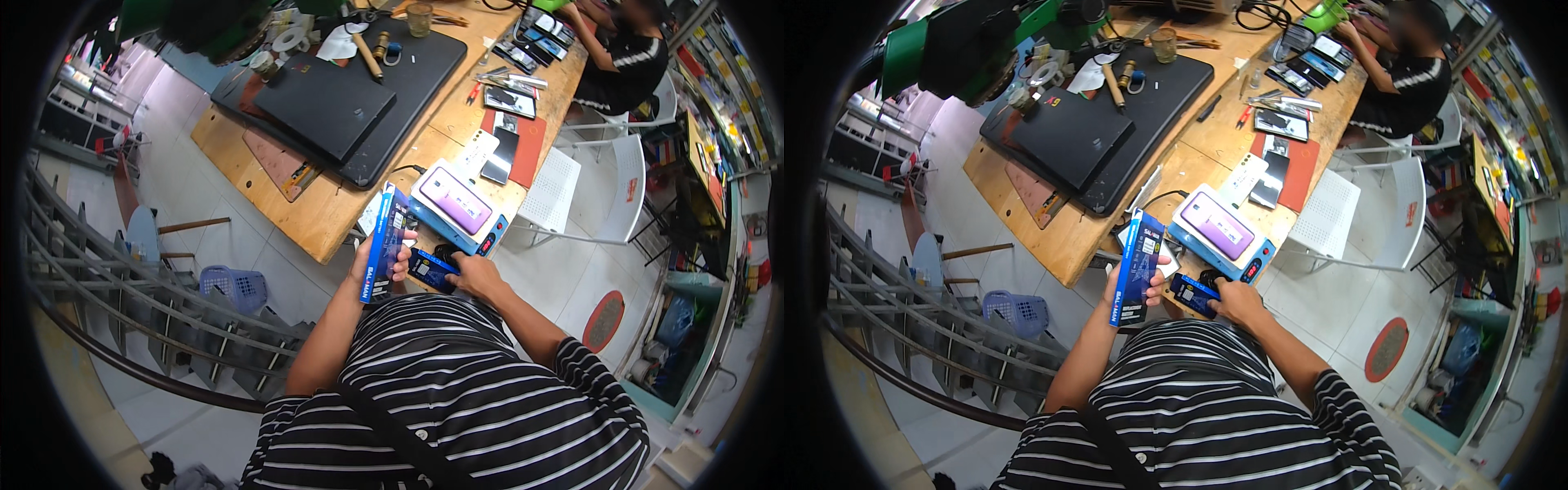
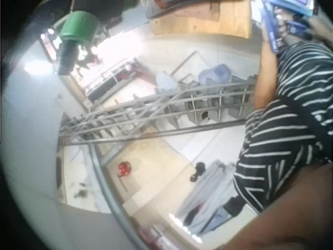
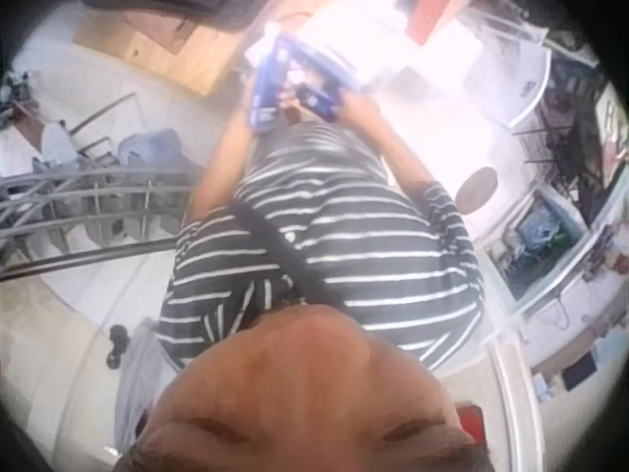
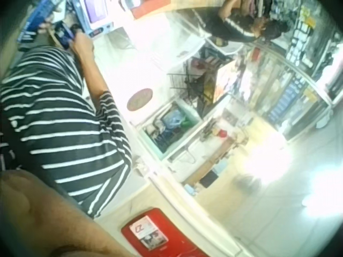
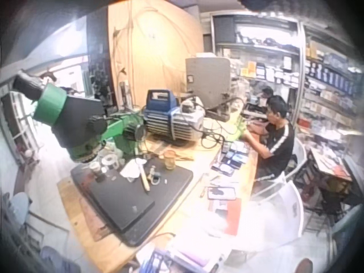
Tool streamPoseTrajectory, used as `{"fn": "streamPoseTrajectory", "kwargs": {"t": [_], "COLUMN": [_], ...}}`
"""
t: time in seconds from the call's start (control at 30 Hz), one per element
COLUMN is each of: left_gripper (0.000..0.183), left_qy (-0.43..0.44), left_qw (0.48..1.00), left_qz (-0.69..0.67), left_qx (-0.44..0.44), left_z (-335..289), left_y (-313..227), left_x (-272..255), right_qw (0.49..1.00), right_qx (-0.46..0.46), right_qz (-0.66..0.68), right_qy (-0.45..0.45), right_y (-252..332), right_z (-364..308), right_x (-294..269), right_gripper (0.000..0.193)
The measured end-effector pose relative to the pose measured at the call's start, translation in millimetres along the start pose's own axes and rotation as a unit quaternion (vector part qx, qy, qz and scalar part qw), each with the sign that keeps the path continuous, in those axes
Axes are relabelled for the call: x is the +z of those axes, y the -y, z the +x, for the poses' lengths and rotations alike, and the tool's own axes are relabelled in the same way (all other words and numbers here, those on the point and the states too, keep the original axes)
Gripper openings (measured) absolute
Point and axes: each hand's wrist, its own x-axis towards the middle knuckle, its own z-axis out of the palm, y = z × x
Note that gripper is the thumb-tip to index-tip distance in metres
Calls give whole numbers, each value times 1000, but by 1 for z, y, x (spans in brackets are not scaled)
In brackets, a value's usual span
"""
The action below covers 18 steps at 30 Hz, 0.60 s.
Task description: The person removes two blue replacement battery boxes from a black plastic bag, writes on the boxes with a blue pen, and places them on a workbench. The person then opens one box, removes a battery, and peels a protective film from the battery.
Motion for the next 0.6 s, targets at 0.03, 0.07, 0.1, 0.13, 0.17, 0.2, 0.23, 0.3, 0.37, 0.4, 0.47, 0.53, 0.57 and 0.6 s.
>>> {"fn": "streamPoseTrajectory", "kwargs": {"t": [0.03,0.07,0.1,0.13,0.17,0.2,0.23,0.3,0.37,0.4,0.47,0.53,0.57,0.6], "left_gripper": [85,87,89,93,94,94,95,85,84,73,73,69,68,67], "left_qy": [12,24,36,64,55,47,37,24,-30,-8,-26,-34,-44,-53], "left_qw": [1000,999,998,996,996,997,998,998,980,979,972,963,963,963], "left_qz": [-13,-26,-37,-42,-46,-48,-50,50,192,200,221,248,242,237], "left_qx": [-13,-29,-46,-53,-44,-39,-31,-3,35,39,68,101,110,119], "left_z": [0,0,0,1,3,5,6,11,17,19,22,23,25,27], "left_y": [0,-1,-2,-2,-1,0,1,-1,-7,-11,-14,-18,-18,-17], "left_x": [5,12,16,11,16,25,32,39,47,47,49,55,55,55], "right_qw": [999,996,995,993,989,989,988,987,990,991,989,989,990,990], "right_qx": [1,0,16,34,58,54,48,43,43,42,51,67,80,92], "right_qz": [29,65,55,47,40,11,-18,-60,-84,-81,-80,-72,-63,-55], "right_qy": [-31,-56,-78,-102,-128,-139,-148,-140,-109,-97,-110,-109,-102,-95], "right_y": [-2,-2,0,11,16,14,12,7,3,-2,-6,-7,-5,-4], "right_z": [-5,-6,-3,-1,5,16,30,46,62,65,66,67,65,64], "right_x": [-9,-23,-37,-59,-74,-82,-87,-82,-77,-75,-67,-64,-65,-65], "right_gripper": [49,55,60,64,69,74,79,90,103,103,103,103,103,103]}}
